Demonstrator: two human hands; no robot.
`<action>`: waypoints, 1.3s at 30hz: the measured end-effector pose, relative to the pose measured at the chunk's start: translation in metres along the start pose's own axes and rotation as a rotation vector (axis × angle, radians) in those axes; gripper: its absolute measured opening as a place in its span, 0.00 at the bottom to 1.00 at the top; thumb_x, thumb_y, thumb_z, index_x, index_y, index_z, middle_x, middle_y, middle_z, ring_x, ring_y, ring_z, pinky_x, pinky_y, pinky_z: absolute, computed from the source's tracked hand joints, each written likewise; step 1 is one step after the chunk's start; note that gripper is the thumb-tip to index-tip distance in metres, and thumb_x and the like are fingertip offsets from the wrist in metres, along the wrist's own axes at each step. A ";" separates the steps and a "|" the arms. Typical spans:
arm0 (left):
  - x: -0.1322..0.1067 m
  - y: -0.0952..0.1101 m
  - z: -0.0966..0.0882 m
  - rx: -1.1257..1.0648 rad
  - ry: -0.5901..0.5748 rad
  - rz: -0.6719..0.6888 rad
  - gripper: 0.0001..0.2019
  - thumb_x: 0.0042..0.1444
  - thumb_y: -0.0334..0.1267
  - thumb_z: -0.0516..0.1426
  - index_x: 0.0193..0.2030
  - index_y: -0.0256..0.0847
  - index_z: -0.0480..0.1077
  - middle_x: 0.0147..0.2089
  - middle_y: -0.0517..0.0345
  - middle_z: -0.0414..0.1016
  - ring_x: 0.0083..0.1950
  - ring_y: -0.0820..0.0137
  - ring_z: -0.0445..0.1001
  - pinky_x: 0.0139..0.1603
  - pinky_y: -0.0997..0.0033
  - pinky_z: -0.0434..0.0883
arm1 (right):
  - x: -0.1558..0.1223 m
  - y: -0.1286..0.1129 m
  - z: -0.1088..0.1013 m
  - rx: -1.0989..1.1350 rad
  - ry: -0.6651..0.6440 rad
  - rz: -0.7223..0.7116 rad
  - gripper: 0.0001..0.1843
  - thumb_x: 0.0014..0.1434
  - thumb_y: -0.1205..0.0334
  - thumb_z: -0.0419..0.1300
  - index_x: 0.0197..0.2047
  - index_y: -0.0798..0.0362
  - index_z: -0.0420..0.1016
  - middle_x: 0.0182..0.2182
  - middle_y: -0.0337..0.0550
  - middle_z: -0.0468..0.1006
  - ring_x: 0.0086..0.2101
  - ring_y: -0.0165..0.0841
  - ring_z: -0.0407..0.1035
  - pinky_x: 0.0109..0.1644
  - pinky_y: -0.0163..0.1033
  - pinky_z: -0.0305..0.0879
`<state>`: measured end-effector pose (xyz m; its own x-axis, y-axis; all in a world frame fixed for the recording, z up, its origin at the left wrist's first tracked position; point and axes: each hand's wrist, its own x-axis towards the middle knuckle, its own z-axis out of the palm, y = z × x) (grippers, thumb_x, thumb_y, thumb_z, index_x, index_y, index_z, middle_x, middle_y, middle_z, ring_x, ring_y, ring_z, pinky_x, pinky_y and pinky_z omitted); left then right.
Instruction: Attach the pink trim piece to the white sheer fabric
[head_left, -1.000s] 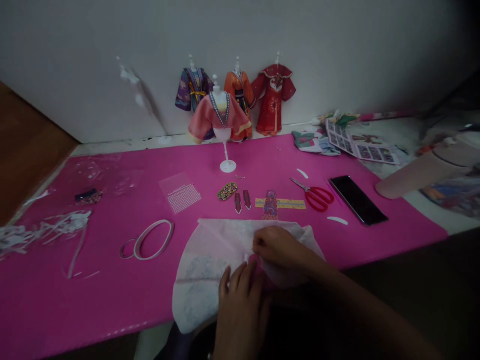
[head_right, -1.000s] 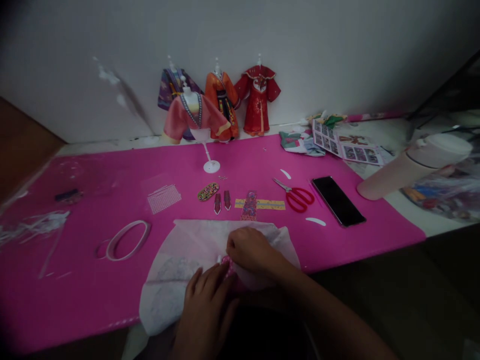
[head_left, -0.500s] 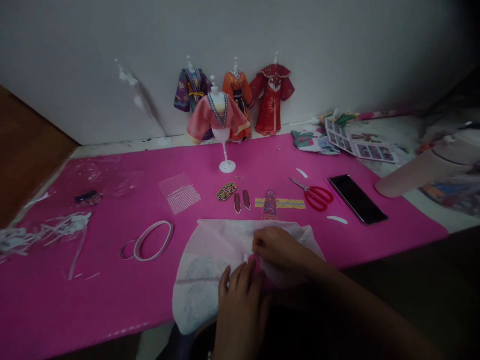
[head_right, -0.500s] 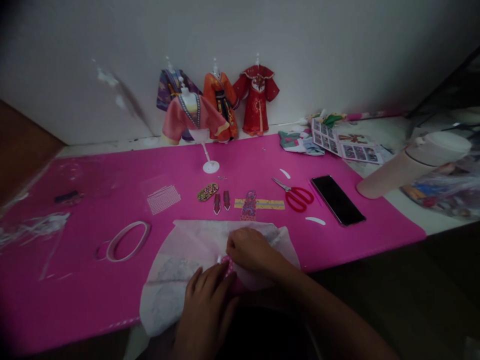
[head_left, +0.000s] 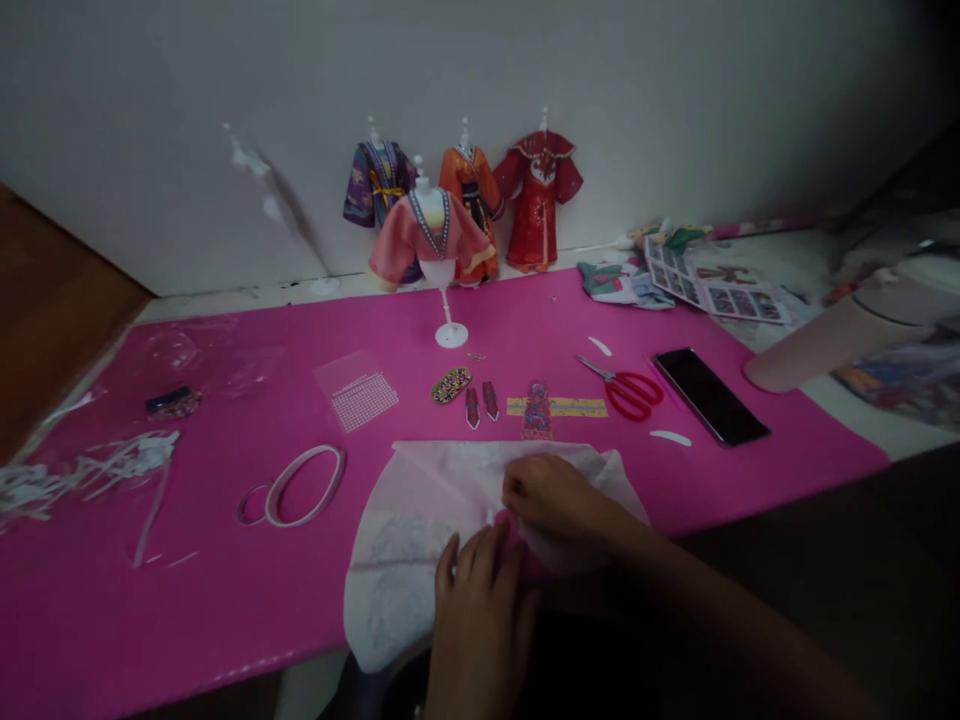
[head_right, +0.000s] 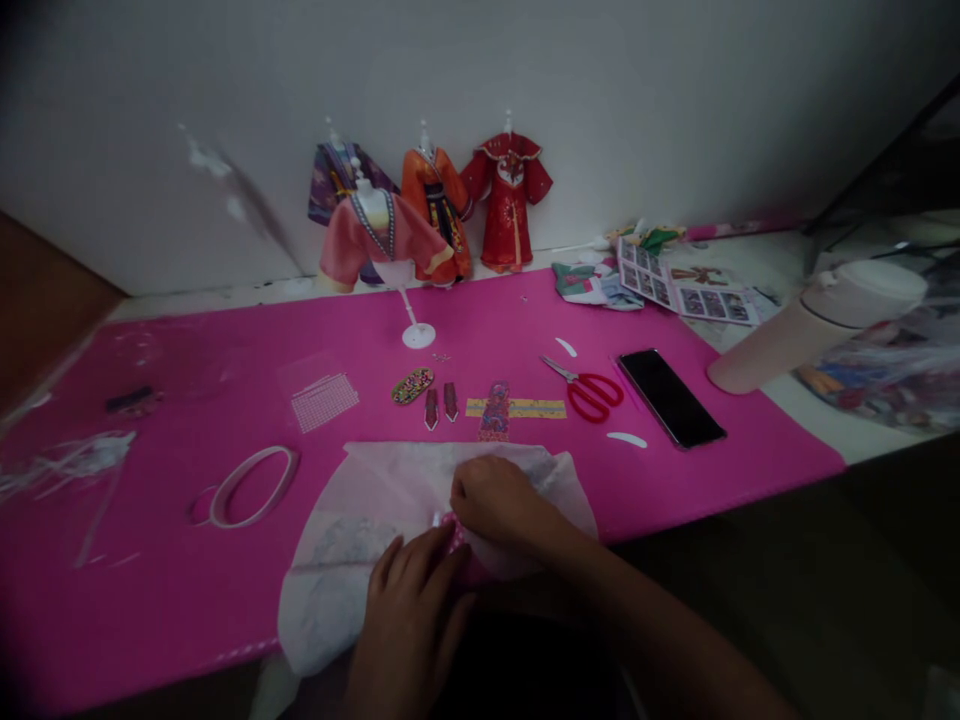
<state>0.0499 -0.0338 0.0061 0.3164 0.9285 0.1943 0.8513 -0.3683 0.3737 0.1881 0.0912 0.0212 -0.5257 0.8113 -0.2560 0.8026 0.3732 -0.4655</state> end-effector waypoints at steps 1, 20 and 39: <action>0.000 0.000 0.000 -0.001 -0.001 0.001 0.22 0.55 0.26 0.58 0.57 0.38 0.68 0.59 0.41 0.73 0.57 0.52 0.73 0.57 0.33 0.69 | 0.000 0.000 0.000 -0.003 -0.001 0.001 0.10 0.58 0.68 0.56 0.32 0.56 0.80 0.32 0.47 0.82 0.33 0.35 0.72 0.34 0.37 0.54; 0.013 -0.014 0.003 0.131 0.056 0.046 0.18 0.56 0.26 0.56 0.54 0.33 0.71 0.57 0.39 0.76 0.56 0.49 0.74 0.54 0.36 0.71 | -0.003 -0.006 0.003 0.030 0.052 0.043 0.07 0.57 0.67 0.58 0.33 0.56 0.79 0.31 0.47 0.81 0.33 0.35 0.72 0.35 0.37 0.56; 0.015 -0.011 0.005 0.075 0.088 -0.072 0.16 0.55 0.28 0.56 0.50 0.38 0.74 0.56 0.47 0.79 0.54 0.50 0.76 0.56 0.36 0.69 | 0.000 0.007 0.018 0.299 0.164 0.034 0.06 0.52 0.69 0.65 0.32 0.53 0.71 0.27 0.38 0.75 0.30 0.32 0.65 0.32 0.36 0.51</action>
<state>0.0473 -0.0159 0.0004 0.2180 0.9435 0.2495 0.9004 -0.2931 0.3215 0.1890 0.0857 0.0032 -0.4279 0.8918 -0.1469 0.6880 0.2160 -0.6928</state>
